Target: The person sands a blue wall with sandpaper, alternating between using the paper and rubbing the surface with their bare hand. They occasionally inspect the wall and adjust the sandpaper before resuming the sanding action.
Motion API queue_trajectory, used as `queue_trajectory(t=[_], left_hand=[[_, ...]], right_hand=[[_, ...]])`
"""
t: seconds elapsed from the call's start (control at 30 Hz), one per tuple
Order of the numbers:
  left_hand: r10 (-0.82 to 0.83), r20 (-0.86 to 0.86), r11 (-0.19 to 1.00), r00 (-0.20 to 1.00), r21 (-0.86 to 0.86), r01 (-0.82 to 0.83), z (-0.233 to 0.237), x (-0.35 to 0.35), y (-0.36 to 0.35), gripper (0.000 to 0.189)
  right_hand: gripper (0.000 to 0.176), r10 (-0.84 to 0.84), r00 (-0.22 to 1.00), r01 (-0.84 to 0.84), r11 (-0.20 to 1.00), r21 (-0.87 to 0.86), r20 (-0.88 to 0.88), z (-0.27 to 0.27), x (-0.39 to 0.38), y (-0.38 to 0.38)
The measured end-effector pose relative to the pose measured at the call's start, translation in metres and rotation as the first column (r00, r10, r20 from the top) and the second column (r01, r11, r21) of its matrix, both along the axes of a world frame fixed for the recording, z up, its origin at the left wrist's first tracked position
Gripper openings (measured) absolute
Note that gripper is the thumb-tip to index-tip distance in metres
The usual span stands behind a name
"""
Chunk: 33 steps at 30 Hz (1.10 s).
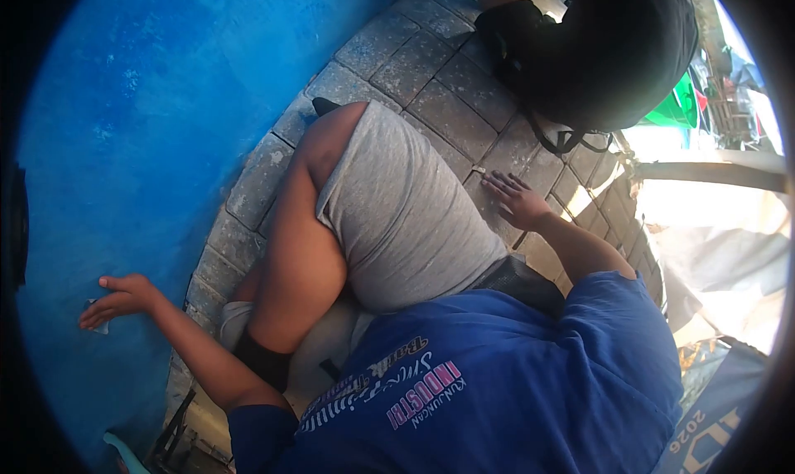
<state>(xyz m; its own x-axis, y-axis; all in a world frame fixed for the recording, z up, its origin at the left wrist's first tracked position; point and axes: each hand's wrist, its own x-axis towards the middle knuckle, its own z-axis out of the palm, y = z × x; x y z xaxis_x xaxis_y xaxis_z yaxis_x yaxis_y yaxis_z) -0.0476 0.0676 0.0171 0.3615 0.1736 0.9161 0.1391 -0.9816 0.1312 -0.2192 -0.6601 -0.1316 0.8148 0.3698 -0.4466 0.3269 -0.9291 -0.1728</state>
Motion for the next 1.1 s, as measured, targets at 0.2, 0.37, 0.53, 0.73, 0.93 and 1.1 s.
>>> queue_trajectory(t=[0.2,0.37,0.53,0.73,0.93,1.1], left_hand=[[0.037,-0.014,0.996,0.999,-0.079,-0.038,0.001,-0.005,-0.015,0.092],[0.042,-0.027,0.993,0.999,-0.109,-0.045,0.001,-0.005,-0.018,0.093],[0.023,-0.024,0.997,0.999,-0.074,-0.024,0.001,-0.002,-0.009,0.094],[0.013,-0.034,0.997,0.999,-0.077,-0.016,-0.002,-0.003,-0.003,0.095],[0.023,-0.024,0.994,0.999,-0.108,-0.026,-0.005,-0.002,0.0,0.096],[0.032,-0.013,0.991,0.999,-0.13,-0.033,-0.005,-0.001,0.0,0.097]], right_hand=[[0.034,-0.284,0.919,0.187,0.925,0.33,0.273,-0.023,0.012,0.01],[0.021,-0.455,0.778,0.343,0.885,0.314,0.433,-0.009,0.037,0.039],[0.02,-0.446,0.786,0.344,0.891,0.297,0.428,-0.023,0.037,0.039],[0.02,-0.452,0.8,0.362,0.888,0.285,0.393,-0.018,0.041,0.04],[0.022,-0.365,0.864,0.287,0.923,0.257,0.347,-0.012,0.051,0.034],[0.026,-0.268,0.962,0.273,0.933,0.236,-0.055,0.018,0.088,0.042]])
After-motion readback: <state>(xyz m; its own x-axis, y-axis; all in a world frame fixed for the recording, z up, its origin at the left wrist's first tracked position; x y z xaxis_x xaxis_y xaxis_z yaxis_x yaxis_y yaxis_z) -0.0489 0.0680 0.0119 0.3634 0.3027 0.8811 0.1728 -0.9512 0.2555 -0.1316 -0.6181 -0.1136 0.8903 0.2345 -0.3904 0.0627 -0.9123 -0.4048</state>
